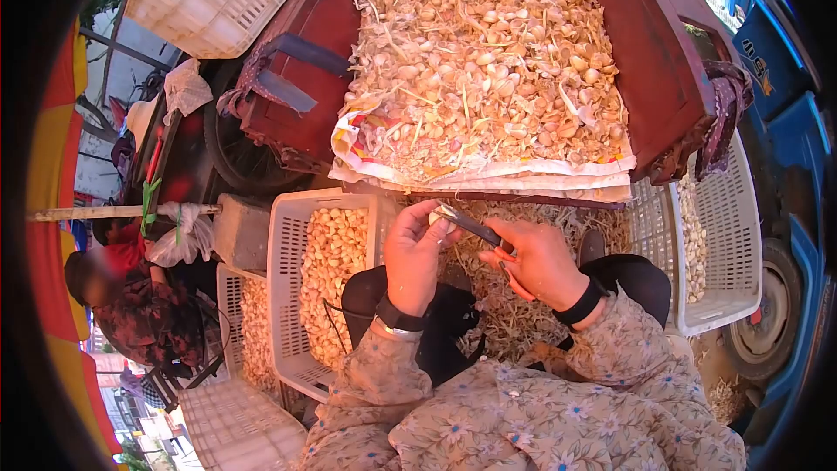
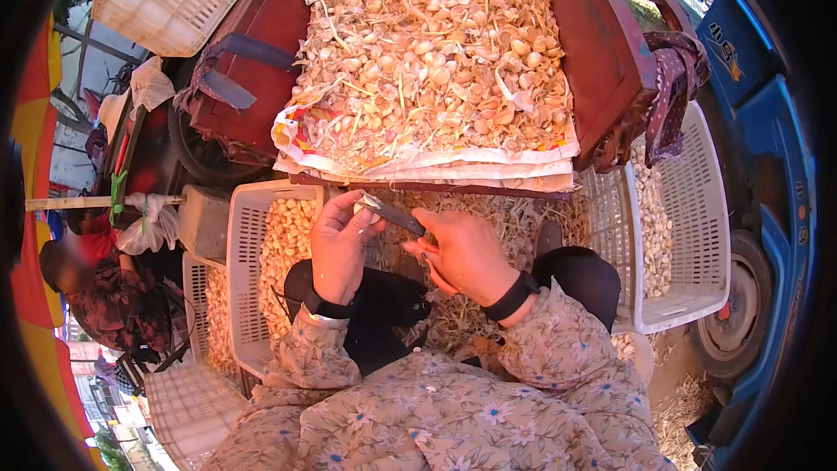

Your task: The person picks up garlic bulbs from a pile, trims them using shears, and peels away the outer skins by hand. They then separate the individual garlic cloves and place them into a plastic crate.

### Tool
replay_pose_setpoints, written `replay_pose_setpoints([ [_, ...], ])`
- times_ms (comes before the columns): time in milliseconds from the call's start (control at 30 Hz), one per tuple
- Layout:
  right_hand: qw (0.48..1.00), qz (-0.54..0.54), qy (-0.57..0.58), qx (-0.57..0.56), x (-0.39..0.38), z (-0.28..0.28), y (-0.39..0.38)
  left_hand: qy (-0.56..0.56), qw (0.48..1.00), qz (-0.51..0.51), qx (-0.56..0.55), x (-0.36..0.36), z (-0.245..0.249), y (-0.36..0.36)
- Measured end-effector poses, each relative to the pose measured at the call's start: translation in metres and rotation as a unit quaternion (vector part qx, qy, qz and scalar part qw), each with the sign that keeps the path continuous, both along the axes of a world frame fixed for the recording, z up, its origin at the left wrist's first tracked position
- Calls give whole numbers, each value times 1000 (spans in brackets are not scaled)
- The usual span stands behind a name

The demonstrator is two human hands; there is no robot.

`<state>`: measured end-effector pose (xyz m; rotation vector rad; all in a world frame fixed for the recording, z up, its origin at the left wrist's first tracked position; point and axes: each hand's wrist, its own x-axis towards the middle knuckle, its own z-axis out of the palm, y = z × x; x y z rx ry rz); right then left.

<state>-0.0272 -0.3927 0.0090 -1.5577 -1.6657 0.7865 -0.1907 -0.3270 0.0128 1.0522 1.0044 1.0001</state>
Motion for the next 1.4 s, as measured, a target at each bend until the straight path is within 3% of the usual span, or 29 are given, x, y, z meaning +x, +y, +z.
replay_pose_setpoints([
  [100,997,-33,-11,62,-4,-6,-1,6,1000,-6,-17,-2,4,2],
  [200,986,45,129,-92,-1,8,-3,7,1000,0,14,-3,3,-3],
  [300,889,15,421,-180,-8,0,-5,-44,998,-19,28,-9,13,-5],
  [333,893,-17,431,-129,-7,1,-3,-27,999,-16,20,-16,17,-5],
  [467,829,-143,537,-64,18,3,5,48,994,71,61,-81,28,7],
  [600,865,-151,470,-87,21,5,3,254,959,126,26,-189,5,11],
  [700,856,-147,487,-89,22,4,3,375,903,194,-76,-234,-13,-4],
  [767,850,-154,496,-90,22,1,4,544,825,151,-6,-309,-64,-6],
  [800,847,-155,499,-92,22,0,4,621,773,130,27,-309,-63,-5],
  [900,863,-151,474,-87,21,-3,4,817,546,-172,-72,-300,-31,6],
  [933,859,-153,478,-104,22,-1,4,829,537,-157,-21,-281,-21,13],
  [1000,864,-148,472,-96,20,-5,6,718,676,-84,145,-226,-10,50],
  [1033,867,-146,467,-92,19,-8,8,555,823,-16,117,-180,-2,69],
  [1067,858,-150,481,-94,18,-8,10,435,884,-10,173,-142,-1,90],
  [1100,857,-153,483,-96,18,-8,12,425,873,-45,235,-89,21,99],
  [1133,855,-156,485,-96,18,-7,14,434,821,-93,360,-63,12,123],
  [1233,855,-169,480,-104,19,-10,19,489,772,-143,380,9,-7,166],
  [1267,855,-175,477,-107,21,-12,20,542,723,-147,402,17,-23,179],
  [1400,852,-172,484,-100,25,-10,21,549,709,-169,410,34,-32,192],
])
